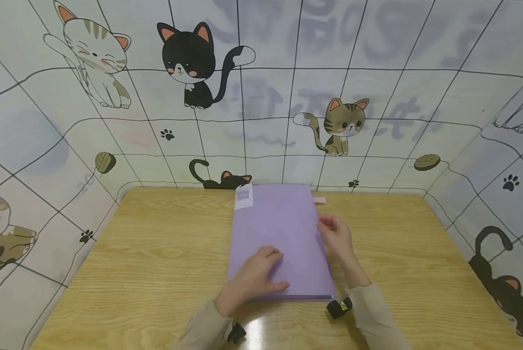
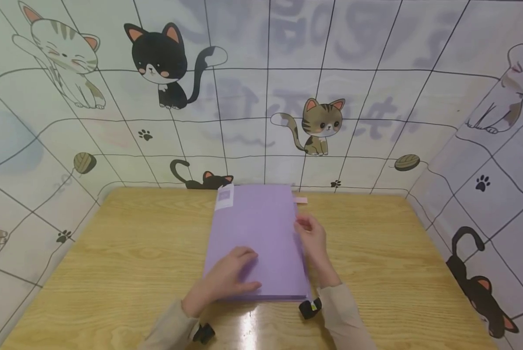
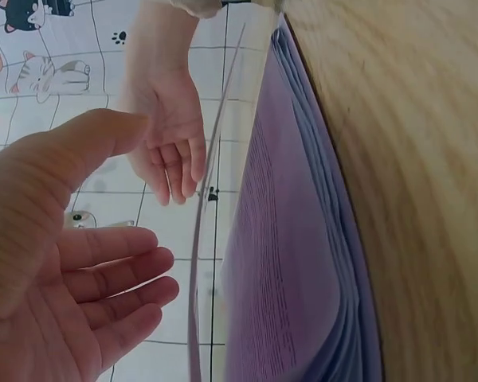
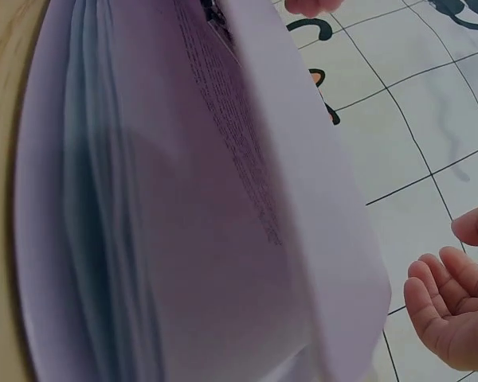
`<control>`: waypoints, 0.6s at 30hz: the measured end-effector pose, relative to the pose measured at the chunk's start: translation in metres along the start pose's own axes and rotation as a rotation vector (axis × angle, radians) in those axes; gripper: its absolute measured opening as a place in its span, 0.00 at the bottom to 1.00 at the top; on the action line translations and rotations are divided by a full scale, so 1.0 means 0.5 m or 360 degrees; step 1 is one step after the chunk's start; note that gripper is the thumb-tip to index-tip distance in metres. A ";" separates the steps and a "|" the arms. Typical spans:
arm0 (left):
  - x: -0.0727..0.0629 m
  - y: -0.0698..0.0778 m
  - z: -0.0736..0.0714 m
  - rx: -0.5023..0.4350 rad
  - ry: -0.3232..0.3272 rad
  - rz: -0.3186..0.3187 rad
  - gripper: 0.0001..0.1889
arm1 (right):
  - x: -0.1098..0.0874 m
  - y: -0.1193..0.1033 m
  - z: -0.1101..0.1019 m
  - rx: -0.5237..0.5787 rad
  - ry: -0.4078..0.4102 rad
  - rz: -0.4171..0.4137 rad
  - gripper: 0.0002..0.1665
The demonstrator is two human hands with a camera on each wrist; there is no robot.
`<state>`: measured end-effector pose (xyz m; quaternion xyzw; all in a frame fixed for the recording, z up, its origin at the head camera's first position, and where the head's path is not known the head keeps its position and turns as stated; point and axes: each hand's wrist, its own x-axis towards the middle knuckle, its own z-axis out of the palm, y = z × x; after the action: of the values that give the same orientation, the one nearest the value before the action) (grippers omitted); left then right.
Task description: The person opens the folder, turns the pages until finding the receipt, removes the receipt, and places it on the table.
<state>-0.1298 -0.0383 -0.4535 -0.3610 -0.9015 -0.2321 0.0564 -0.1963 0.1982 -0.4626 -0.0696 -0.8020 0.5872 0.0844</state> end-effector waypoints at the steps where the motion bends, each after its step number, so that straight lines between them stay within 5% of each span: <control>1: -0.001 0.003 0.001 0.0003 -0.0002 0.0003 0.34 | 0.000 0.001 -0.001 0.0025 0.0001 0.0032 0.16; 9: -0.003 0.031 0.014 0.0014 -0.0072 0.0032 0.38 | 0.002 0.006 -0.010 0.0118 0.0001 0.0186 0.17; 18: -0.002 0.053 0.044 0.0153 -0.0006 0.0138 0.37 | 0.010 0.026 -0.015 0.0178 0.0008 0.0235 0.17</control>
<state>-0.1100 -0.0122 -0.4630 -0.3971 -0.8951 -0.1852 0.0821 -0.1994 0.2100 -0.4727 -0.1250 -0.7605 0.6355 0.0466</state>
